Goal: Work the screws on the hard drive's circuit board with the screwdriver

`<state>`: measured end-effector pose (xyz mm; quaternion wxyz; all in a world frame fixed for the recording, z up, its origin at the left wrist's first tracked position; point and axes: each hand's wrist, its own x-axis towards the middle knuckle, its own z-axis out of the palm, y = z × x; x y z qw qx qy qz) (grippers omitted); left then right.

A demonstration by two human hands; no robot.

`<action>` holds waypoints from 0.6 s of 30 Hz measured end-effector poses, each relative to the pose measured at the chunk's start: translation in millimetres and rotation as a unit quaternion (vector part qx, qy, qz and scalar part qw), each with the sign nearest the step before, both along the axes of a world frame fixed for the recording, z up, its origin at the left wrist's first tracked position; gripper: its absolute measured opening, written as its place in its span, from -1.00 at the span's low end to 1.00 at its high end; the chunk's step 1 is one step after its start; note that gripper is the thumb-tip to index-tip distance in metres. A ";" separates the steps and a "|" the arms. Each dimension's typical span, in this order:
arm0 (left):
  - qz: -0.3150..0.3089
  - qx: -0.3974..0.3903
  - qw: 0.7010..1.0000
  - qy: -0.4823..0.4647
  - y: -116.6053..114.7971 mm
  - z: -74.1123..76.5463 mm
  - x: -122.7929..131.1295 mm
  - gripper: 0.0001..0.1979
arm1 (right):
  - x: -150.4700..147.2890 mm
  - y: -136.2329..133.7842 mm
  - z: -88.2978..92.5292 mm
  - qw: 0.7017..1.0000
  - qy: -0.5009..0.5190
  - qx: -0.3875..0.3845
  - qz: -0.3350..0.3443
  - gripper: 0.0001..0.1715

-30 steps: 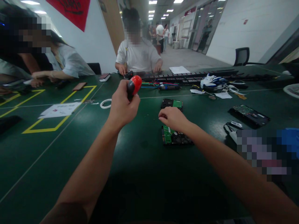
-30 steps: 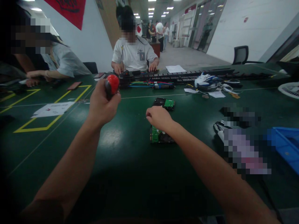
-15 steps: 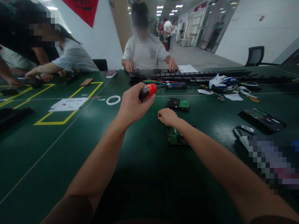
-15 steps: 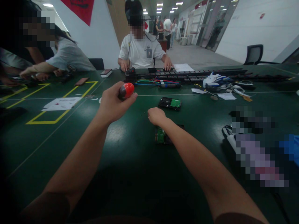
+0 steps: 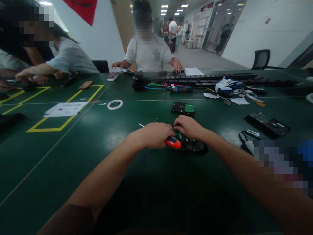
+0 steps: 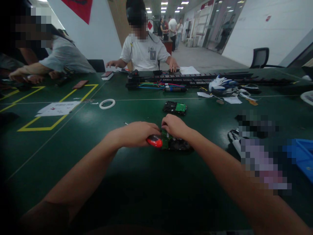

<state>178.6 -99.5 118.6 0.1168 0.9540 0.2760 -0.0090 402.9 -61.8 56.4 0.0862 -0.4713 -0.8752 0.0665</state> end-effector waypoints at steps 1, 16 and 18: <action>-0.015 -0.004 1.000 0.014 -3.6 -3.6 3.7 -0.73 | 3.1 -4.6 -3.0 1.000 0.003 0.002 -0.001 -0.87; -0.064 -0.025 0.997 0.040 -17.3 -22.3 20.1 -0.43 | 10.7 -22.5 -10.5 0.999 0.019 0.028 -0.023 -0.88; -0.048 -0.025 0.998 0.024 -16.3 -26.3 20.3 -0.46 | 10.0 -22.3 -11.3 0.999 0.020 0.029 -0.020 -0.87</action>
